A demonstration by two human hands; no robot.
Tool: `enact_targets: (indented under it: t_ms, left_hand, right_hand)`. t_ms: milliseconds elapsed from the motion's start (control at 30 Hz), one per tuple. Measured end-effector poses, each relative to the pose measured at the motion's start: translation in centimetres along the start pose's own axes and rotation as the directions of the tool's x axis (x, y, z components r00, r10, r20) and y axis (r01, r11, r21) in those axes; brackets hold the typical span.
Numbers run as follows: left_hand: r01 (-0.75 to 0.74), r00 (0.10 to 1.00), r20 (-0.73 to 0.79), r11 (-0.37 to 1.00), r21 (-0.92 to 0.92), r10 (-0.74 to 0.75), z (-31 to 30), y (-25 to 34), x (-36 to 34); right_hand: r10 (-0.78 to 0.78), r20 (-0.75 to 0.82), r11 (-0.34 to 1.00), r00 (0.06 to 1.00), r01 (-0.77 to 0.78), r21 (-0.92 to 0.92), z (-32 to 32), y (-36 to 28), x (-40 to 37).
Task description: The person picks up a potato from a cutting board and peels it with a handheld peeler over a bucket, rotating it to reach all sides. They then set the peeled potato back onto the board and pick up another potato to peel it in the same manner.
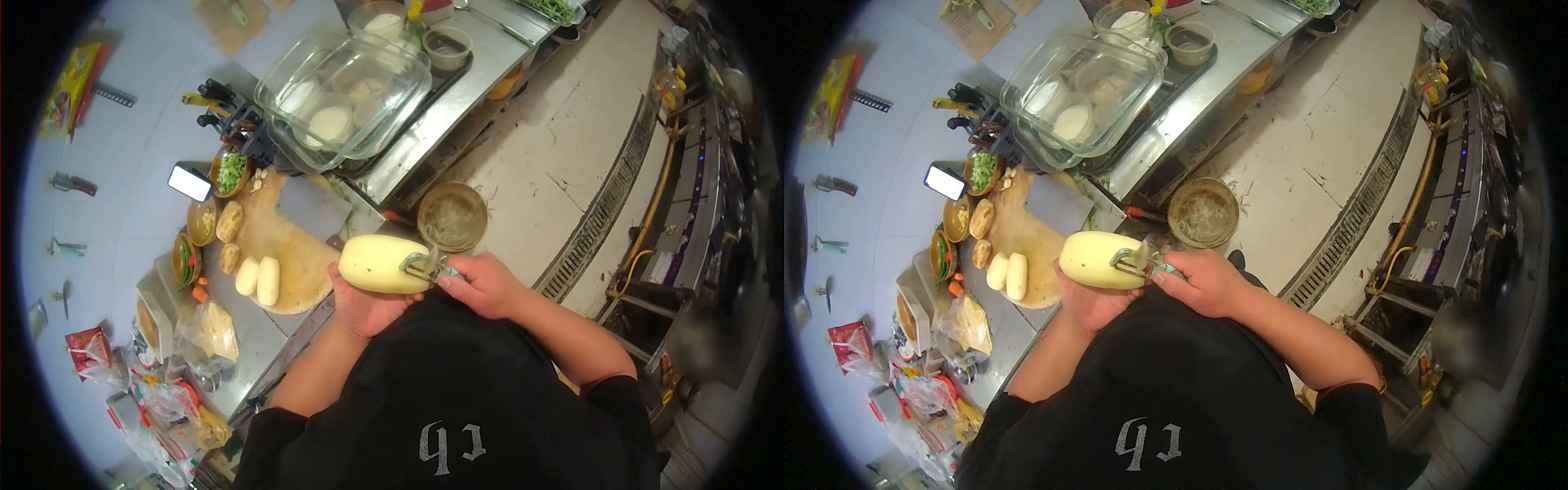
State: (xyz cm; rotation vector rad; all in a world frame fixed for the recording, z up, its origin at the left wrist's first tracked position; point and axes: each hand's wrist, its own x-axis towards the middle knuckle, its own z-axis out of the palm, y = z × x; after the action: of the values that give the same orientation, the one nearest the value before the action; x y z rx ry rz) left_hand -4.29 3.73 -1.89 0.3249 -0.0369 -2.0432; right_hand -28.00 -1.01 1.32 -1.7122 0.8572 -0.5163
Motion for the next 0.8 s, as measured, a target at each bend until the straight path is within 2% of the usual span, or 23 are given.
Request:
enact_targets:
  t_ms: [167, 233, 367, 467, 533, 567, 600, 633, 667, 733, 800]
  left_hand:
    - [-0.009, 1.000, -0.026, 1.000, -0.005, 0.009, 0.9, -0.4, -0.1]
    - [0.074, 0.993, -0.093, 0.995, 0.073, -0.068, 1.4, -0.4, -0.3]
    - [0.072, 0.985, -0.161, 0.997, 0.039, -0.065, 1.9, -0.9, -0.4]
    - [0.037, 0.988, -0.150, 0.999, -0.003, -0.037, 1.3, -1.3, -0.4]
    - [0.004, 0.986, -0.168, 1.000, -0.005, -0.005, 0.3, -1.5, -0.3]
    - [0.005, 0.986, -0.168, 1.000, -0.003, -0.005, 0.2, -1.7, -0.6]
    - [0.013, 0.978, -0.207, 0.999, -0.034, -0.020, 0.5, -1.8, -0.8]
    - [0.024, 0.969, -0.244, 0.998, -0.064, -0.039, 1.0, -1.8, -0.7]
    - [-0.036, 0.982, -0.186, 0.999, -0.025, 0.031, 1.6, -2.4, -0.7]
    - [-0.043, 0.985, -0.167, 0.999, -0.019, 0.039, 1.2, -2.0, -0.8]
    - [-0.012, 0.990, -0.143, 1.000, -0.007, 0.011, 0.5, -1.6, -0.6]
  right_hand:
    - [0.005, 0.066, 0.998, 0.998, -0.001, -0.059, -0.1, 0.8, -0.1]
    - [0.016, 0.065, 0.998, 0.998, -0.012, -0.055, -0.2, 1.2, -0.1]
    - [0.015, 0.067, 0.997, 0.998, -0.010, -0.072, 0.1, 1.8, -0.4]
    - [0.049, -0.001, 0.982, 0.999, -0.049, -0.183, 0.3, 1.7, -0.4]
    - [0.149, -0.041, 0.968, 0.988, -0.154, -0.200, 0.8, 2.6, -0.2]
    - [0.147, -0.042, 0.968, 0.988, -0.153, -0.200, 1.0, 3.4, 0.0]
    - [0.246, -0.068, 0.946, 0.967, -0.255, -0.200, 1.2, 4.3, 0.2]
    - [0.344, -0.099, 0.913, 0.934, -0.357, -0.196, 1.3, 5.1, 0.3]
    - [0.345, -0.103, 0.913, 0.933, -0.359, -0.194, 1.3, 5.6, -0.1]
    - [0.340, -0.171, 0.940, 0.925, -0.338, 0.042, 1.2, 5.6, -0.3]
    - [0.312, -0.171, 0.950, 0.934, -0.310, 0.040, 1.2, 4.7, -0.4]
